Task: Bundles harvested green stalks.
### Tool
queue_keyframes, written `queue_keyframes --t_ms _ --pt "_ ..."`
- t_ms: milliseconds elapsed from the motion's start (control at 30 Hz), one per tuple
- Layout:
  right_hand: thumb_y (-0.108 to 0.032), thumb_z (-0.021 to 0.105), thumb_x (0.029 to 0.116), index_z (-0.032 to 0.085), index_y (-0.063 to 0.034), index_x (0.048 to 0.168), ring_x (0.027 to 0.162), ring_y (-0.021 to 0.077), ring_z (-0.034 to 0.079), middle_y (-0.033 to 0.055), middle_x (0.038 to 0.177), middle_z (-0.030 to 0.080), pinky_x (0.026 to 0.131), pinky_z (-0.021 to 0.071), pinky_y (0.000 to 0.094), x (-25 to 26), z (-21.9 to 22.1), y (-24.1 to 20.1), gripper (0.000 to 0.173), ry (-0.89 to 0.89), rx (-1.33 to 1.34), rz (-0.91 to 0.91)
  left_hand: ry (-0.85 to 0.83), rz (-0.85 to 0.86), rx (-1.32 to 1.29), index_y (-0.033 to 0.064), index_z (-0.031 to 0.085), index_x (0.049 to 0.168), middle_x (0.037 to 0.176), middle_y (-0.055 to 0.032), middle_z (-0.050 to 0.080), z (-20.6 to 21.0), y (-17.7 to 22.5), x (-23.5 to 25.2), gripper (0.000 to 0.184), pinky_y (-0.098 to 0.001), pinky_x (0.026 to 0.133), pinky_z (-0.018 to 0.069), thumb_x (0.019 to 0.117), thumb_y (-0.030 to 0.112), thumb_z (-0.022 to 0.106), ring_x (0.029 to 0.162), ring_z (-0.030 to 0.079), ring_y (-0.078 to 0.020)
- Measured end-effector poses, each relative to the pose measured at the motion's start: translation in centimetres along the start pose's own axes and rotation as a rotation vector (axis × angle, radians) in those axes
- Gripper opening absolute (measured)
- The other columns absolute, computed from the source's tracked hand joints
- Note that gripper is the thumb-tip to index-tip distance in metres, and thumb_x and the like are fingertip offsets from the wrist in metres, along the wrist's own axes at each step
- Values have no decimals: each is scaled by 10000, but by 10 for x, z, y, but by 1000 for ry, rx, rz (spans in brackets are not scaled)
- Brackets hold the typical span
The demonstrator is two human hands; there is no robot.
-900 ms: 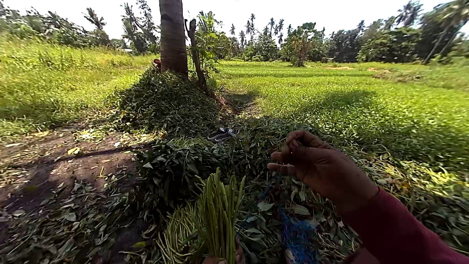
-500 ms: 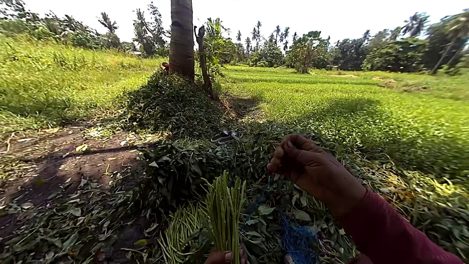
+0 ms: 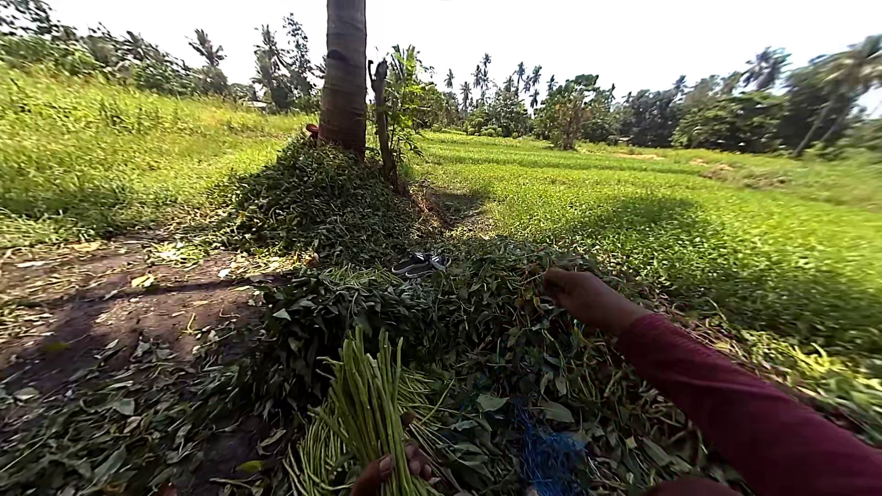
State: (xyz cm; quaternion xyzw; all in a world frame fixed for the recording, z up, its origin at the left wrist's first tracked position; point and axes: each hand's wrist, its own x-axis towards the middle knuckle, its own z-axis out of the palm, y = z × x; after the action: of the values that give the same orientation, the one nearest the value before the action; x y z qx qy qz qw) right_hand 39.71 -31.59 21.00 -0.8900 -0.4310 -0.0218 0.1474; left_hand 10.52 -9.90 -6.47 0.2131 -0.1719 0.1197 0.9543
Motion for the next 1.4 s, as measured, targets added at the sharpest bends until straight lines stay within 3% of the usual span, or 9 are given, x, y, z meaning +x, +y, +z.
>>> queue_keyframes --t_ms 200,433,567,800,1033,1133,1200,1300,1400 --pt "-194 506 1085 624 -38 1144 752 125 628 61 887 651 719 541 311 -11 82 -60 205 -242 590 -55 -135 -2 -232 67 482 1499 963 -102 723 55 -19 33 811 -492 922 574 782 200 834 898 725 -266" --pt "-175 505 1077 580 -69 1120 738 84 626 -10 864 626 691 550 254 -31 110 -157 137 -358 1260 -252 -253 61 -260 33 688 1228 1067 -99 738 70 -35 40 410 -412 999 540 879 237 755 1048 710 -240" --pt "-169 506 1079 572 -74 1113 741 69 614 -14 864 616 694 539 238 -33 99 -173 121 -405 1319 -310 -216 45 -285 33 639 1331 1062 -115 733 53 -43 35 549 -439 1016 530 851 264 775 1028 710 -259" --pt "-161 496 1088 573 -50 1111 735 68 606 0 860 615 680 536 230 -57 60 -190 138 -408 1156 -523 -165 40 -188 21 691 1225 1050 -134 744 59 -47 31 410 -472 1038 517 896 258 747 1033 717 -276" --pt "-149 501 1087 576 -57 1115 691 57 613 4 840 608 587 538 209 -93 24 -200 122 -342 1035 -670 -23 267 231 164 794 1055 992 23 789 148 -18 20 172 -205 898 564 965 208 655 943 735 -33" --pt "-135 496 1088 576 -32 1126 728 83 646 28 854 624 632 578 243 -97 7 -212 136 -274 1082 -790 -207 314 440 239 752 1197 1144 105 759 134 6 33 247 -175 993 505 1034 277 571 1071 675 36" --pt "-114 490 1086 582 -9 1113 728 77 631 34 846 624 645 561 232 -98 -6 -222 143 -162 1085 -894 -201 318 522 245 770 1150 1062 113 770 125 32 46 220 -163 928 529 1001 280 613 981 690 46" --pt "-100 488 1083 592 8 1095 730 64 620 34 851 623 654 557 219 -97 -16 -231 150 -1 1103 -995 -89 186 661 112 740 1101 930 -24 776 111 100 73 272 -300 753 620 840 168 796 821 742 -102" --pt "-117 494 1085 586 8 1117 768 70 652 43 884 650 697 585 234 -100 -7 -230 159 77 1138 -1013 409 61 1193 56 676 1019 842 -30 750 217 149 76 462 -315 708 630 606 66 883 762 732 -118"
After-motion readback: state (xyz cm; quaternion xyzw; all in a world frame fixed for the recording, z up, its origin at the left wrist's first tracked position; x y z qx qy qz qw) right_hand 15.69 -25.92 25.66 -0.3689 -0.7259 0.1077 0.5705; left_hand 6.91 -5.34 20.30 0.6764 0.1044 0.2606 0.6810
